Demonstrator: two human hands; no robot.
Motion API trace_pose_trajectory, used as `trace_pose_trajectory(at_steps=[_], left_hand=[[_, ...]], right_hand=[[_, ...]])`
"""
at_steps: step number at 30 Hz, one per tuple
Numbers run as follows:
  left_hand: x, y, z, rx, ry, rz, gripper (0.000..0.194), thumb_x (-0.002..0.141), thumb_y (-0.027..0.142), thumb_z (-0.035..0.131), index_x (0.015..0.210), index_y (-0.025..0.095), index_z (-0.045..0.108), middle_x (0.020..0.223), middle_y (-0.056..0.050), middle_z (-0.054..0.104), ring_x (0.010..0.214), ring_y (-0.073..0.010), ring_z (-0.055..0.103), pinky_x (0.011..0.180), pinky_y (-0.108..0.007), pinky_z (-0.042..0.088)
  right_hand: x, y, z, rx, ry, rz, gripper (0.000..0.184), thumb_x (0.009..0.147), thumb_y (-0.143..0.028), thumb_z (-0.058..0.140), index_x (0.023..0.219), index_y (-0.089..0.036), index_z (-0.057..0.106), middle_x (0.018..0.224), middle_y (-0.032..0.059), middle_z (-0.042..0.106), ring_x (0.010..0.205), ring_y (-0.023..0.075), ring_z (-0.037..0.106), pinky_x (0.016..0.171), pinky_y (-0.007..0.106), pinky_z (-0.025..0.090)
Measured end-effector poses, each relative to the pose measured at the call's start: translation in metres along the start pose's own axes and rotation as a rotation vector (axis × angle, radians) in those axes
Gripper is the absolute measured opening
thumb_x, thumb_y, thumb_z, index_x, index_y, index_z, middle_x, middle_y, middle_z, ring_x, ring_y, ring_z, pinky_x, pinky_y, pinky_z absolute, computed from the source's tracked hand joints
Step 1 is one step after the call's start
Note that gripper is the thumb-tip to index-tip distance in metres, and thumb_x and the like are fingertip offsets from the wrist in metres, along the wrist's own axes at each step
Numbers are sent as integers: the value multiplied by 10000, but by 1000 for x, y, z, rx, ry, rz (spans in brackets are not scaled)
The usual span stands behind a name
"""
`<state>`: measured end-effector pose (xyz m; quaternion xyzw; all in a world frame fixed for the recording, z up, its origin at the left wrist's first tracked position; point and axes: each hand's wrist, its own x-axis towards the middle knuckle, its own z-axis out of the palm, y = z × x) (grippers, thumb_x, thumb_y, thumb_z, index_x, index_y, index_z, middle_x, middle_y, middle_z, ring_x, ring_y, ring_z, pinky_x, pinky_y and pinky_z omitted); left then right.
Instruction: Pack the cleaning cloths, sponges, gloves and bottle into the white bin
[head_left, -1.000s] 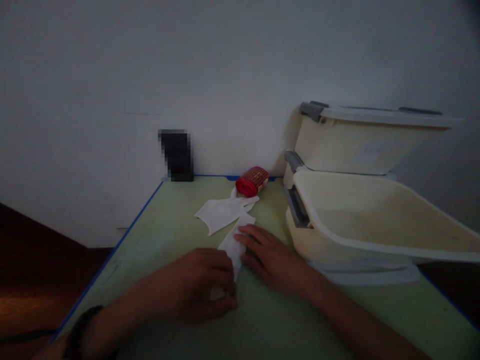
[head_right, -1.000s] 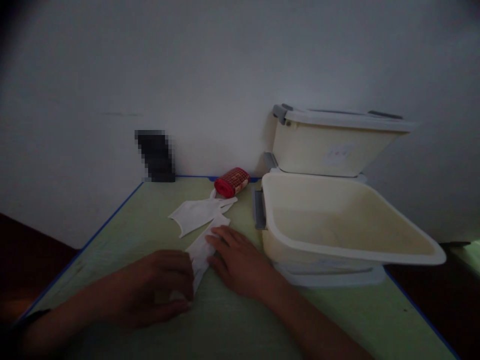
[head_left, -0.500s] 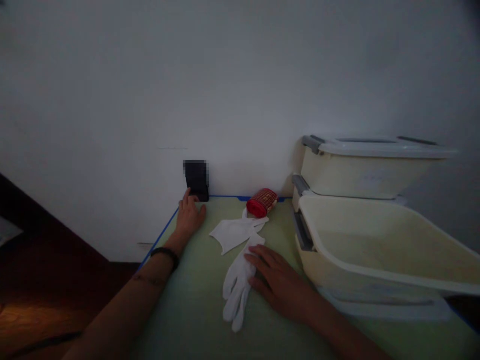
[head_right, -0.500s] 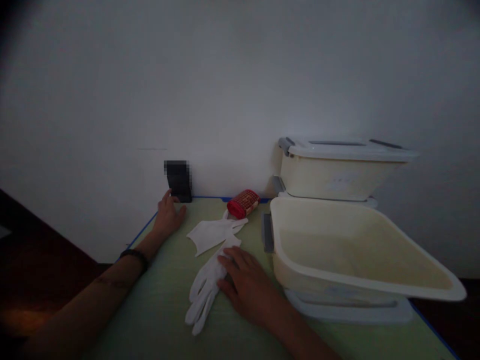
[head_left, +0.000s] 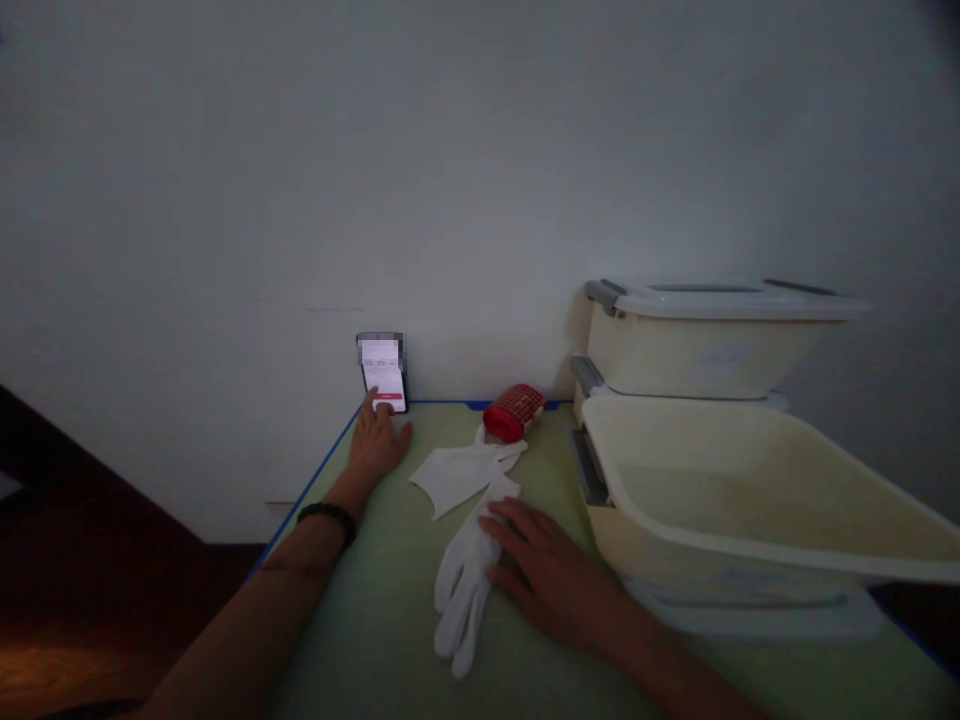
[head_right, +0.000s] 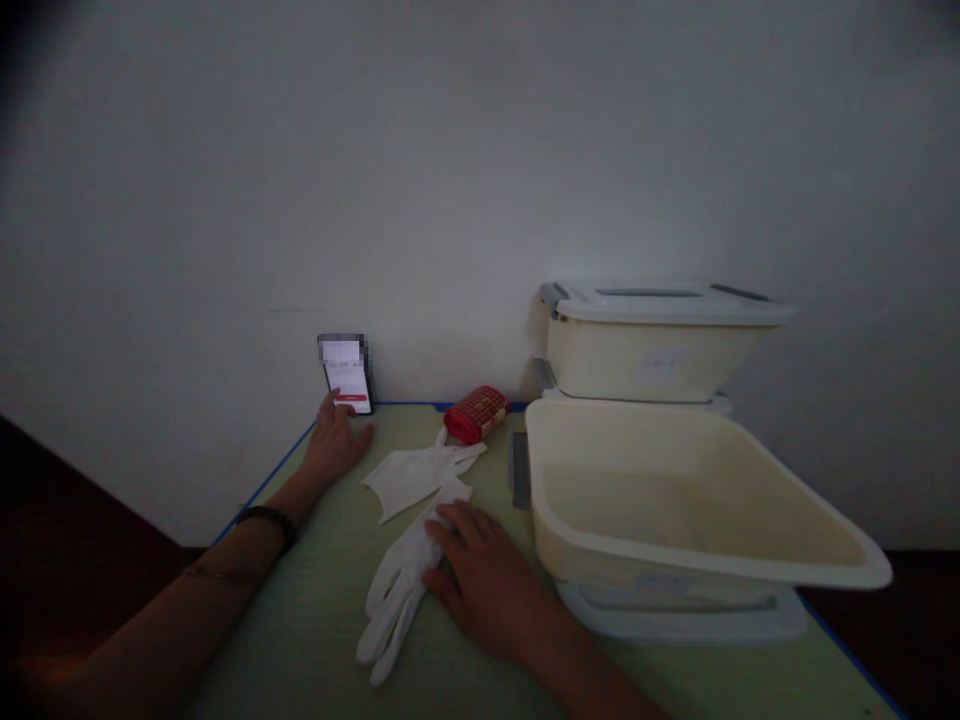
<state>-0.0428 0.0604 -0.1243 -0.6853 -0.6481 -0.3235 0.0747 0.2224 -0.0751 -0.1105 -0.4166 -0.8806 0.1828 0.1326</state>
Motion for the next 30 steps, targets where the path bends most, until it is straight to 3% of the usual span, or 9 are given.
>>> trace_pose_trajectory(at_steps=[2,6,10,12,15,18,21,25,30], left_hand=[[-4,3,-1,-53,-8,37,183,746,273,496,858,174,390,1223,-203,368,1177,-325,365,944,-462,338],[-25,18,-10,-171,-31,80,116,818,289,395,863,183,377,904,-85,477,854,-206,517,771,-376,453],[-58,44,-27,-274,-90,151,115,852,304,371,858,194,403,829,-31,492,779,-162,505,703,-302,458],[-72,59,-36,-357,-171,247,104,855,278,387,869,189,438,867,-43,503,831,-164,496,742,-303,442],[-83,75,-46,-392,-297,374,108,845,237,424,908,185,494,948,-68,498,929,-183,463,825,-332,404],[-83,82,-50,-327,-440,438,133,846,224,421,902,187,536,936,-69,519,919,-192,455,830,-349,390],[-79,85,-51,-271,-575,488,133,831,260,451,874,189,555,914,-65,545,903,-207,456,815,-365,388],[-79,87,-52,-253,-735,491,255,745,406,565,852,176,538,904,-68,557,871,-223,479,780,-374,402],[-81,91,-55,-204,-783,414,373,684,506,588,792,156,518,819,-69,558,771,-227,505,687,-366,420]], right_hand=[[0,0,-1,11,-3,4,487,874,-417,364,1309,-199,383,1384,71,355,1282,213,267,1056,410,241],[-2,2,-7,33,-43,-34,589,829,-517,401,1321,-195,368,1400,80,329,1289,226,248,1057,408,230],[-2,1,-13,61,-42,-75,528,828,-510,412,1254,-202,462,1351,73,405,1251,222,316,1039,391,263],[-1,-1,-11,73,15,-70,379,875,-405,375,1138,-206,561,1267,56,492,1193,190,390,1023,356,292],[2,-1,-2,55,171,27,318,885,-275,358,1084,-161,578,1221,79,511,1149,177,425,1007,335,317],[6,4,10,-11,287,176,424,854,-280,406,1228,-86,452,1268,145,453,1187,235,377,1007,398,311],[10,8,17,-35,299,220,498,847,-313,417,1274,-59,394,1283,169,437,1196,272,360,1001,434,304],[17,11,19,40,386,250,462,851,-277,405,1268,-80,389,1150,163,537,1065,260,474,917,436,378],[23,13,22,264,482,221,407,800,-206,481,1200,-156,433,963,97,587,899,221,530,826,421,424]])
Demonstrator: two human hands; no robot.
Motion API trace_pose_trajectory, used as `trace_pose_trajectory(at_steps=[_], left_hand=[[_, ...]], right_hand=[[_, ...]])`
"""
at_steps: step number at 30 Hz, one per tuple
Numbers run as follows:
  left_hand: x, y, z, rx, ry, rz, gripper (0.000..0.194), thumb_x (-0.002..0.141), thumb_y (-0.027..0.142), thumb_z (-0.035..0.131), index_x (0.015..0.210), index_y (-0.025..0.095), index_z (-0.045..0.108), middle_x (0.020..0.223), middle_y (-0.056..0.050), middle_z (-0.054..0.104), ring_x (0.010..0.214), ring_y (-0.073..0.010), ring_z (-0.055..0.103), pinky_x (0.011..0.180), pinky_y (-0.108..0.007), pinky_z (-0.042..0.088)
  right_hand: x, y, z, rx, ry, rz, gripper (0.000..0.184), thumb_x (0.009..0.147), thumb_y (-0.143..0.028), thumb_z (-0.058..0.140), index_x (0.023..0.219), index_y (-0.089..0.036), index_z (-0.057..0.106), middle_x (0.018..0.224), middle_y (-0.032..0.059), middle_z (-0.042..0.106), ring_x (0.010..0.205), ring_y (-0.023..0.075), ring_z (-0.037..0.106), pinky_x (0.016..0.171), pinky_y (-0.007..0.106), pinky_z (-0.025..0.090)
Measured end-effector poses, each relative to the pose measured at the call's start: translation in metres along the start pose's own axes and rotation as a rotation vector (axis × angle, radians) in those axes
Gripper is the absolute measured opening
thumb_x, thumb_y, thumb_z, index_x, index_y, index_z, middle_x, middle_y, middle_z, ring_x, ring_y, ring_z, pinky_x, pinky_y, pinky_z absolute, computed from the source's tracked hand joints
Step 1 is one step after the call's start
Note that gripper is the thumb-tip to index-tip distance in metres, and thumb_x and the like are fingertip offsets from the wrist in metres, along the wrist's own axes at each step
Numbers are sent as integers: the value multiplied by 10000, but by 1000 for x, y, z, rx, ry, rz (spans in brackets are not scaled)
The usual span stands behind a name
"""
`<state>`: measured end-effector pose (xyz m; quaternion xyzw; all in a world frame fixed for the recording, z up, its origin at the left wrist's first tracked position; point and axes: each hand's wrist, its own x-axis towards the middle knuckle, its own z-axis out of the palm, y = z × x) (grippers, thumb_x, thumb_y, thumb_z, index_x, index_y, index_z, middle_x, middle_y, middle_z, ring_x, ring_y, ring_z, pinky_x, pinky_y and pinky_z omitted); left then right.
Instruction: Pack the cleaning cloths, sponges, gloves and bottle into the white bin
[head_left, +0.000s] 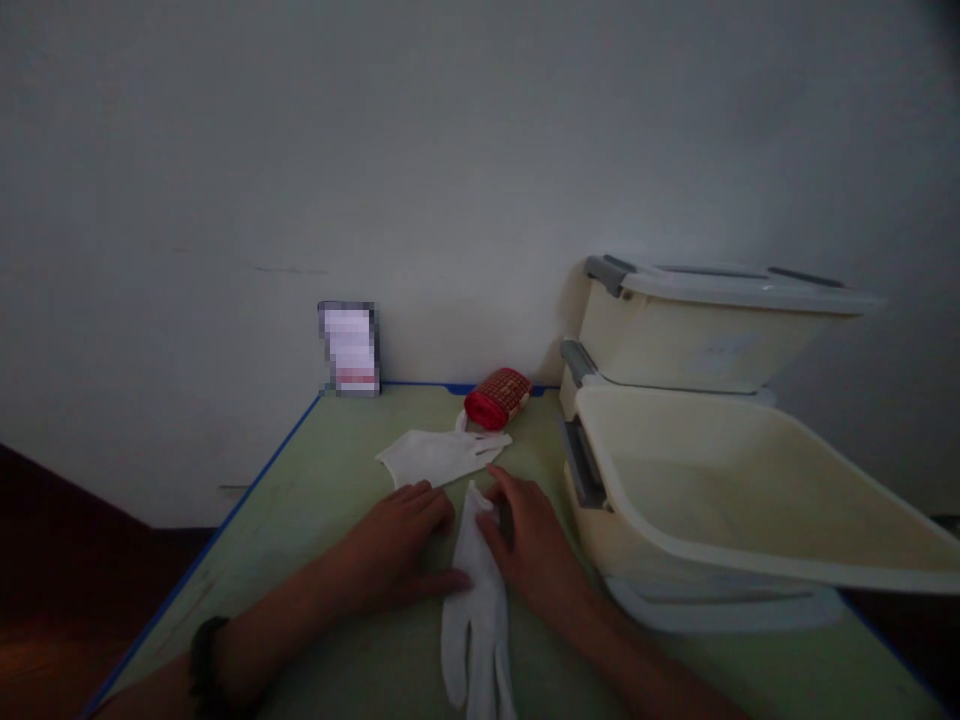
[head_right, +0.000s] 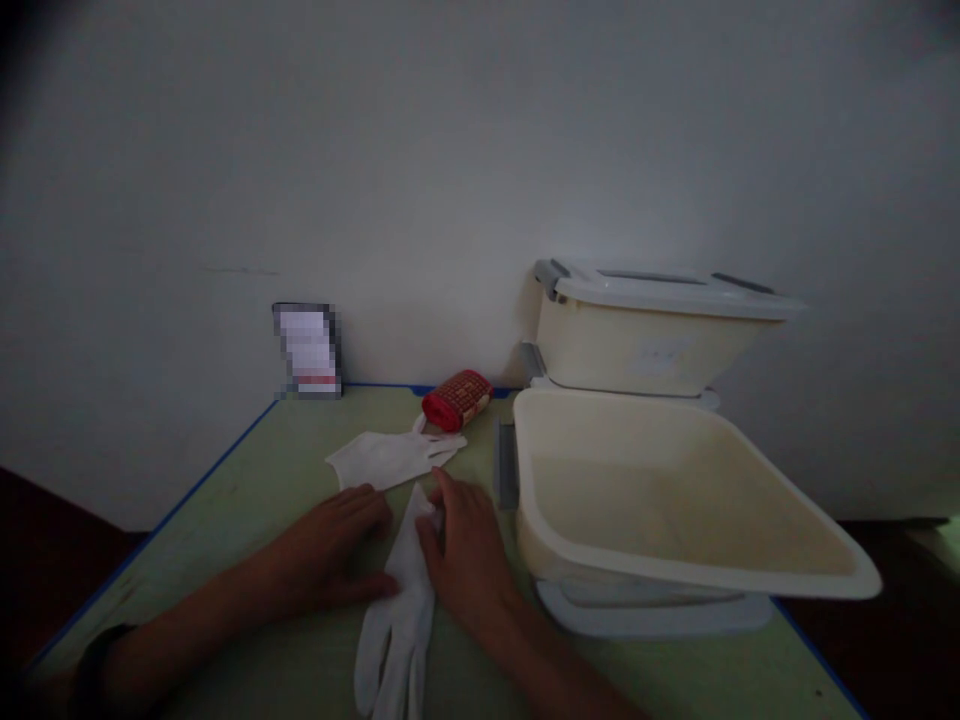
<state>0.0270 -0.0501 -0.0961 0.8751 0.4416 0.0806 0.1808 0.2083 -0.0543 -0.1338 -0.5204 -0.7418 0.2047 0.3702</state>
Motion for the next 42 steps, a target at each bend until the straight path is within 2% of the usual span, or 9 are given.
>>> trace_pose_trajectory(at_steps=[7,12,16,21,26,30,34,39,42], left_hand=[[0,-3,-1,-469,162,-69,365,809,359,484,1111,155,465,968,-73,603,859,-183,559,768,-314,432],[0,5,5,-794,95,-76,248,813,357,475,823,144,601,782,-22,636,761,-165,577,684,-262,439],[0,10,14,-1009,49,-76,264,779,378,533,853,134,598,804,-28,630,762,-170,569,694,-271,438],[2,4,18,-1018,132,-145,277,739,411,581,801,142,553,716,7,564,664,-130,530,596,-234,422],[3,5,13,-1007,160,-156,239,755,384,575,747,159,493,633,54,480,571,-80,458,514,-195,372],[3,8,12,-1140,43,-90,208,746,311,603,839,166,484,757,29,545,700,-105,534,631,-236,432],[3,6,15,-1167,-34,-137,250,698,278,655,806,158,464,782,11,572,750,-131,569,686,-275,448],[4,5,15,-1239,-1,-232,268,731,338,618,797,176,414,678,33,602,596,-103,572,537,-222,422],[5,4,14,-1255,-15,-261,298,712,347,637,797,178,408,650,41,621,558,-95,573,504,-203,405]], right_hand=[[-2,-11,-10,480,92,-23,302,804,-246,530,1098,-223,462,871,23,575,818,141,559,775,312,457],[-9,-21,-13,541,129,-65,265,810,-243,540,1068,-241,477,888,14,582,829,128,560,773,284,450],[-11,-20,-7,561,126,-20,277,806,-267,542,1071,-232,472,926,17,561,853,128,542,789,280,434],[-9,-17,-2,545,27,128,237,782,-334,548,950,-172,507,782,1,517,720,126,497,665,255,426],[-8,-19,-6,512,-18,88,163,810,-318,501,731,-176,507,670,-23,478,641,110,442,606,230,378],[-8,-19,-7,580,4,136,173,824,-343,480,794,-177,518,712,-8,510,679,121,468,618,233,384],[-6,-16,-7,668,56,184,201,832,-377,461,788,-183,489,719,-13,497,669,113,466,601,222,386],[-5,-11,-6,764,-117,184,213,798,-360,529,891,-171,504,740,-10,498,678,116,478,604,229,395],[-6,-11,-6,772,-147,196,226,796,-355,536,920,-169,503,747,-8,509,674,115,485,585,225,393]])
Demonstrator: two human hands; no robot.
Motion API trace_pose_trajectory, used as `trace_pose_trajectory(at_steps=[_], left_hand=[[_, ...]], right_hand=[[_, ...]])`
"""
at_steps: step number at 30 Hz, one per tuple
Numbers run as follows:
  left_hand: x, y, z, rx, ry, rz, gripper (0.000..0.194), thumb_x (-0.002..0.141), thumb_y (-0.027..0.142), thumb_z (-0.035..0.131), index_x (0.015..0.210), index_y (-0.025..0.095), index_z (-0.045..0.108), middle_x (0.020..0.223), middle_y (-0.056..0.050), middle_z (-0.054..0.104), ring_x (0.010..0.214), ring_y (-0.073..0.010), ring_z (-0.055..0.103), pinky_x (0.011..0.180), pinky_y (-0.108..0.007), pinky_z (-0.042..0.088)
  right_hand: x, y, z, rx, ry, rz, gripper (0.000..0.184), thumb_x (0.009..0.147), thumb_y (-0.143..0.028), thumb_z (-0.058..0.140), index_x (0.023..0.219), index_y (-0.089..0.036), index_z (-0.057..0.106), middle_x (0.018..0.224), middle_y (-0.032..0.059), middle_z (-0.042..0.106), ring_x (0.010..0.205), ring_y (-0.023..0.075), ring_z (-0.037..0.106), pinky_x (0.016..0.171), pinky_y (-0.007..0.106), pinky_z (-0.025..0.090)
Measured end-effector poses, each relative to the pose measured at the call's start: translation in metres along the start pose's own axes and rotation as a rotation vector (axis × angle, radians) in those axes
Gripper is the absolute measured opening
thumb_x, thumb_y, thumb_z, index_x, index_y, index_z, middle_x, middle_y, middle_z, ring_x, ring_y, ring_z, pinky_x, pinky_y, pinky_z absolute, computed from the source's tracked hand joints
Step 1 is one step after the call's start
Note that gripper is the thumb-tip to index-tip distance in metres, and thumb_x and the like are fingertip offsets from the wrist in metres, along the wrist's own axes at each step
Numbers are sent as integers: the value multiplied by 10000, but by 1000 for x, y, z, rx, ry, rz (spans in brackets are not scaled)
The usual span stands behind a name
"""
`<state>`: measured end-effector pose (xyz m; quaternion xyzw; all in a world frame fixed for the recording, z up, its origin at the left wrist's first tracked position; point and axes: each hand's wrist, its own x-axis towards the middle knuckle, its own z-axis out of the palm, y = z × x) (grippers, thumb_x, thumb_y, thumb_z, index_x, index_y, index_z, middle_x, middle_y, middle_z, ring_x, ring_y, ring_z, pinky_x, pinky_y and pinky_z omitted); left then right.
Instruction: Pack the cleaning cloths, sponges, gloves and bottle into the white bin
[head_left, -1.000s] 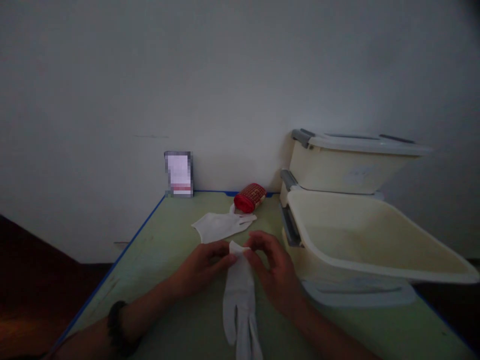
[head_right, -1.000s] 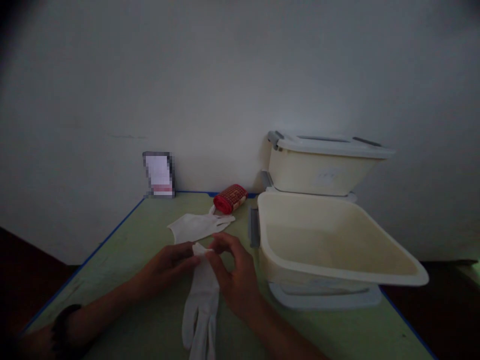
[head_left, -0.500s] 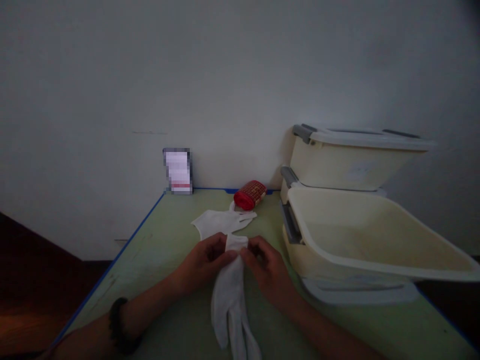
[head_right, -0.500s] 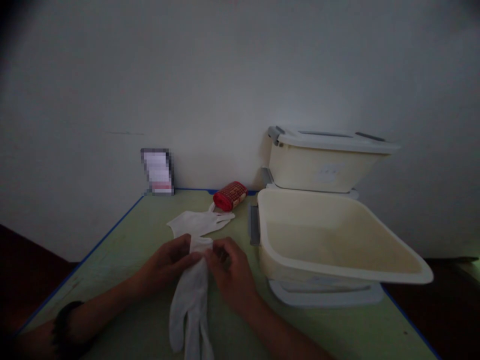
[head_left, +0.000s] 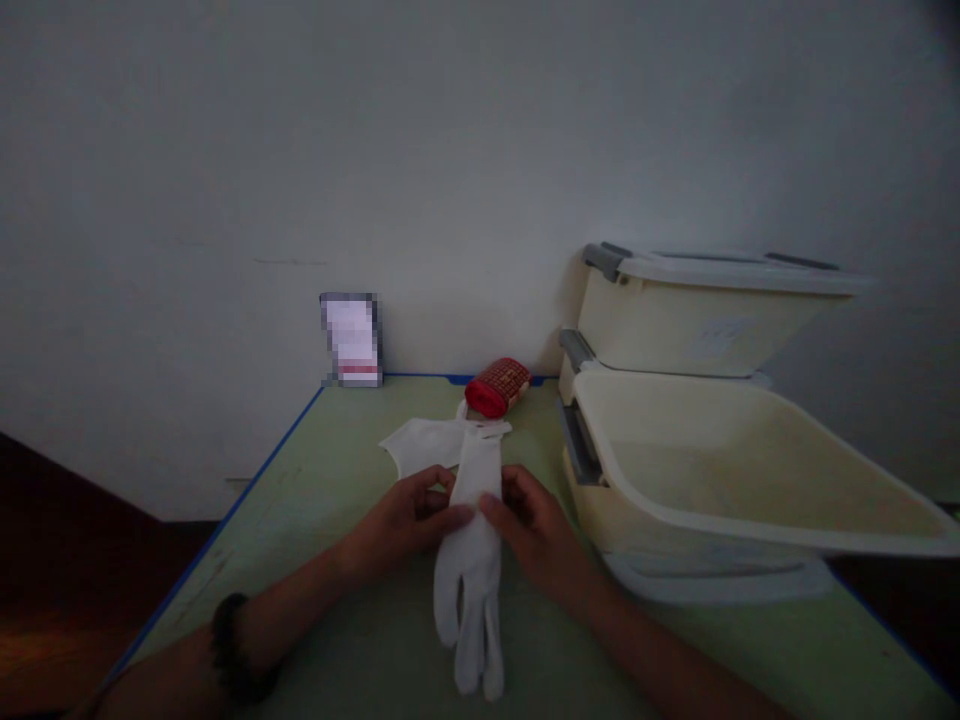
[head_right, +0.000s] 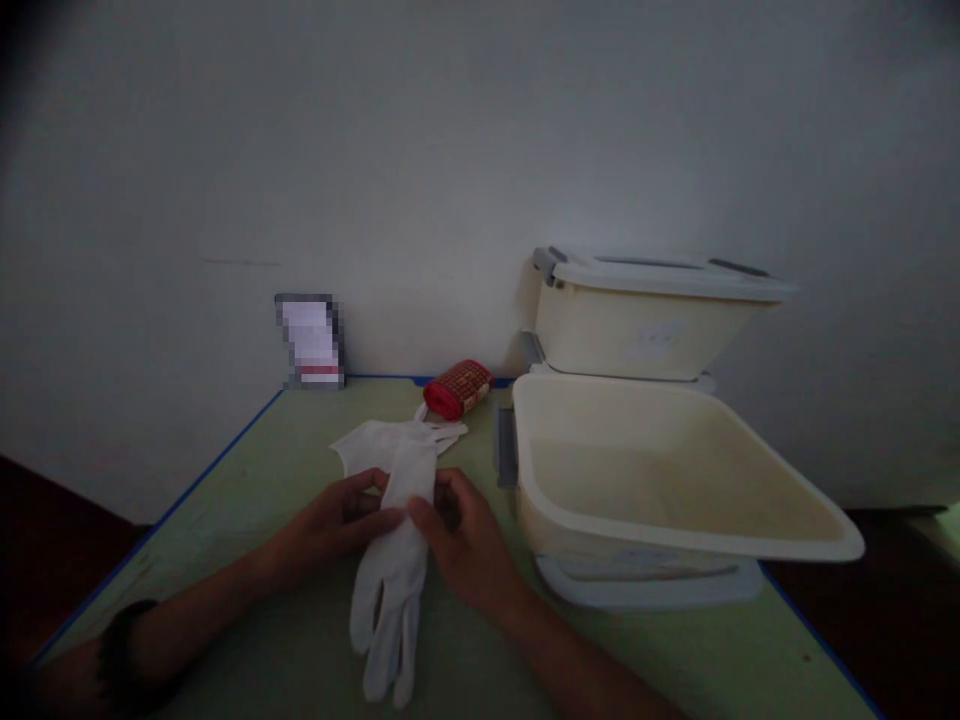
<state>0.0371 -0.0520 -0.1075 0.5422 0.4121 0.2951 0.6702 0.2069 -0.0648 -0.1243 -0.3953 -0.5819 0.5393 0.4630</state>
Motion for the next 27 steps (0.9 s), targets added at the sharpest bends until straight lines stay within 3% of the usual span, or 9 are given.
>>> trace_pose_trajectory(at_steps=[5,14,18,23,27], left_hand=[[2,0,-2,-13,-54,-31,345,626,282,721,766,175,424,619,57,626,575,-100,590,519,-199,413],[1,3,-1,-18,114,54,327,660,342,687,750,177,419,620,53,610,550,-90,563,493,-191,388],[4,1,-3,-26,135,83,293,672,315,680,734,167,434,672,47,593,612,-89,566,550,-204,414],[5,1,-5,-33,64,62,310,608,238,725,786,155,485,776,7,628,735,-137,599,683,-293,470],[4,2,-8,4,125,126,201,636,236,694,769,151,570,809,-6,648,777,-156,603,749,-318,461]], right_hand=[[2,-2,1,-33,49,5,211,812,-375,506,862,-171,515,700,-21,510,619,98,475,531,198,370],[2,0,-1,129,-77,40,256,766,-340,572,960,-186,509,827,20,614,747,141,579,664,263,453],[2,2,-3,81,-79,46,216,780,-326,559,937,-182,525,810,16,623,722,134,580,629,249,448],[2,3,-4,89,-74,41,203,804,-313,526,956,-179,522,783,13,623,690,131,574,604,243,441],[1,-1,-5,-23,-64,-60,183,831,-298,473,951,-192,562,774,6,606,697,130,548,614,243,429]])
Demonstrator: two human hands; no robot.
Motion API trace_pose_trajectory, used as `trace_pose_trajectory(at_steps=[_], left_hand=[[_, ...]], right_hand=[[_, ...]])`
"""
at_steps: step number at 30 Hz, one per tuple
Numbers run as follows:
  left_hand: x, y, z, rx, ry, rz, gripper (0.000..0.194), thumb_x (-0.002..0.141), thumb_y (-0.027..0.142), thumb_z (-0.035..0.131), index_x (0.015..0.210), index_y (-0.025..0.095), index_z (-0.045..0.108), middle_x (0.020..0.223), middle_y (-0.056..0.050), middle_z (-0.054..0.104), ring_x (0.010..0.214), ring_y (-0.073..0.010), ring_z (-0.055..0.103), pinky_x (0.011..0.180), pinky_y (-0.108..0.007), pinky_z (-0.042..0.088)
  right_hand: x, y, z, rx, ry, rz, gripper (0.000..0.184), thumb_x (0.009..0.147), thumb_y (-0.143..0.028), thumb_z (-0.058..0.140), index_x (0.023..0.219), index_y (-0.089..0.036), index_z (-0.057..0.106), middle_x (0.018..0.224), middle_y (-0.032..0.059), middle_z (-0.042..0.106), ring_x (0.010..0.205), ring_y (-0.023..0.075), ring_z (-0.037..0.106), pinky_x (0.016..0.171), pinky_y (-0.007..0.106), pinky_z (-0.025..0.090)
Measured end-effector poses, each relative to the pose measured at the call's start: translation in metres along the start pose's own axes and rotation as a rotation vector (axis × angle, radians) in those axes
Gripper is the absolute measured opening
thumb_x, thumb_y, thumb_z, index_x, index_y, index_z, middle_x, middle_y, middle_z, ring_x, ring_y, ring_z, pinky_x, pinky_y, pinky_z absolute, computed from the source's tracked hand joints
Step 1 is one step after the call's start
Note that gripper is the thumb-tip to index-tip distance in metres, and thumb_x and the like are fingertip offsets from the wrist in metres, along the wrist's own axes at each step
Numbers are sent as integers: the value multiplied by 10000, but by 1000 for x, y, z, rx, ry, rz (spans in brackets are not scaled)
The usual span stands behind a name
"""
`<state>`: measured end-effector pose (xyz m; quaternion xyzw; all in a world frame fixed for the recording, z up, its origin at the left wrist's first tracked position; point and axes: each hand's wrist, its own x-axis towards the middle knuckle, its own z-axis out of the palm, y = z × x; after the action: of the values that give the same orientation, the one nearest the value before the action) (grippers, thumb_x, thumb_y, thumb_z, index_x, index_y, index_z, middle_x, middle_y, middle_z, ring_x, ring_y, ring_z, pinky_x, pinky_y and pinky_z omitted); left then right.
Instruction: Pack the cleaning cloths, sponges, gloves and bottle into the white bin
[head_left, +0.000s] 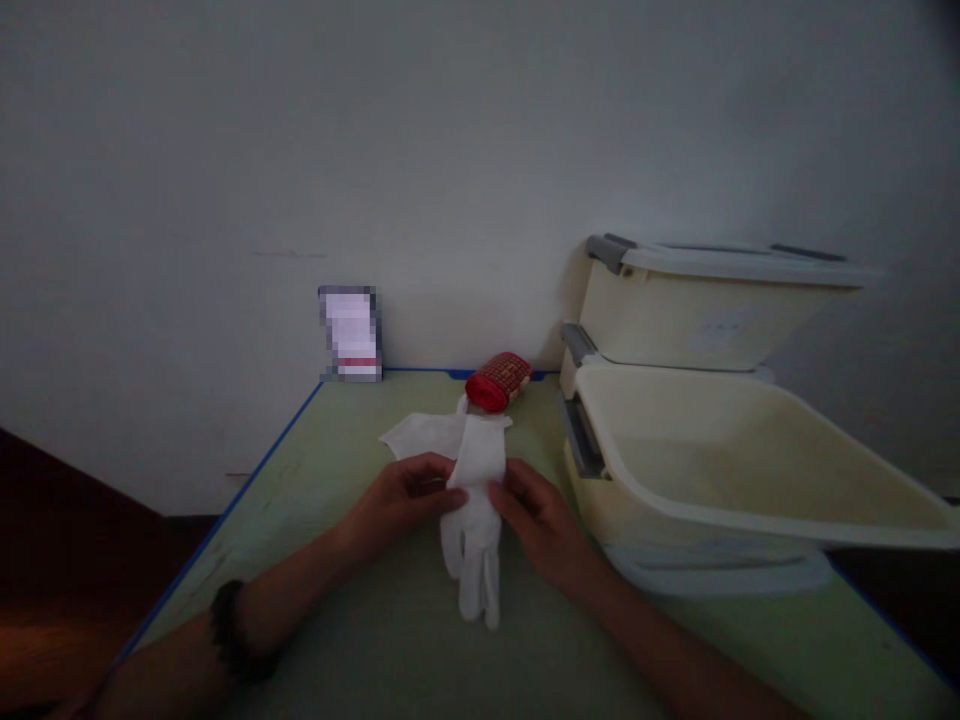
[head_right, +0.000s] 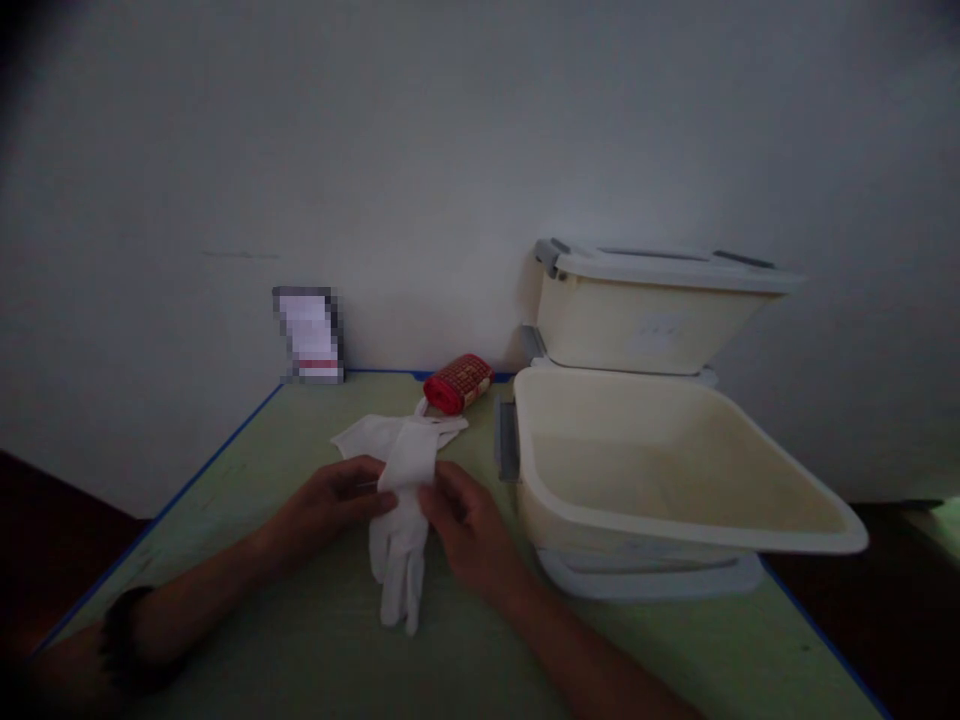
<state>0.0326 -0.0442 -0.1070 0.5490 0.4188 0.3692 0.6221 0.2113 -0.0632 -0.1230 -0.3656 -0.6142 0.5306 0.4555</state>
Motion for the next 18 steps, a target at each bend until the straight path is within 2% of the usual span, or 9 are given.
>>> trace_pose_trajectory(at_steps=[4,7,10,13,18], left_hand=[[2,-3,-5,4,73,101,187,621,262,698,729,154,591,846,-17,640,805,-166,595,734,-293,463],[3,-4,-6,9,97,81,208,642,270,684,780,158,577,770,-2,623,709,-139,586,647,-257,461],[3,-5,-6,4,116,51,189,665,288,665,757,157,565,720,20,607,635,-111,564,592,-228,440],[3,-4,-5,-13,131,65,196,670,295,663,748,158,548,711,33,601,617,-95,550,574,-210,424],[2,0,-5,61,85,71,185,702,320,619,755,157,547,676,37,603,615,-97,546,584,-210,410]], right_hand=[[-2,-2,-1,-134,10,-119,189,834,-236,434,859,-219,621,826,8,571,778,135,535,708,269,425],[-2,1,-1,-49,34,-67,235,820,-233,452,1037,-244,541,867,13,562,787,136,544,698,271,439],[-1,5,-1,45,-19,-2,367,781,-227,515,1142,-236,443,907,25,564,797,140,553,686,270,451],[0,7,0,65,-81,17,312,765,-217,548,1070,-210,483,947,41,583,839,149,559,728,289,451],[2,4,1,33,-61,56,157,793,-241,527,939,-187,537,842,22,610,796,143,576,707,284,456]])
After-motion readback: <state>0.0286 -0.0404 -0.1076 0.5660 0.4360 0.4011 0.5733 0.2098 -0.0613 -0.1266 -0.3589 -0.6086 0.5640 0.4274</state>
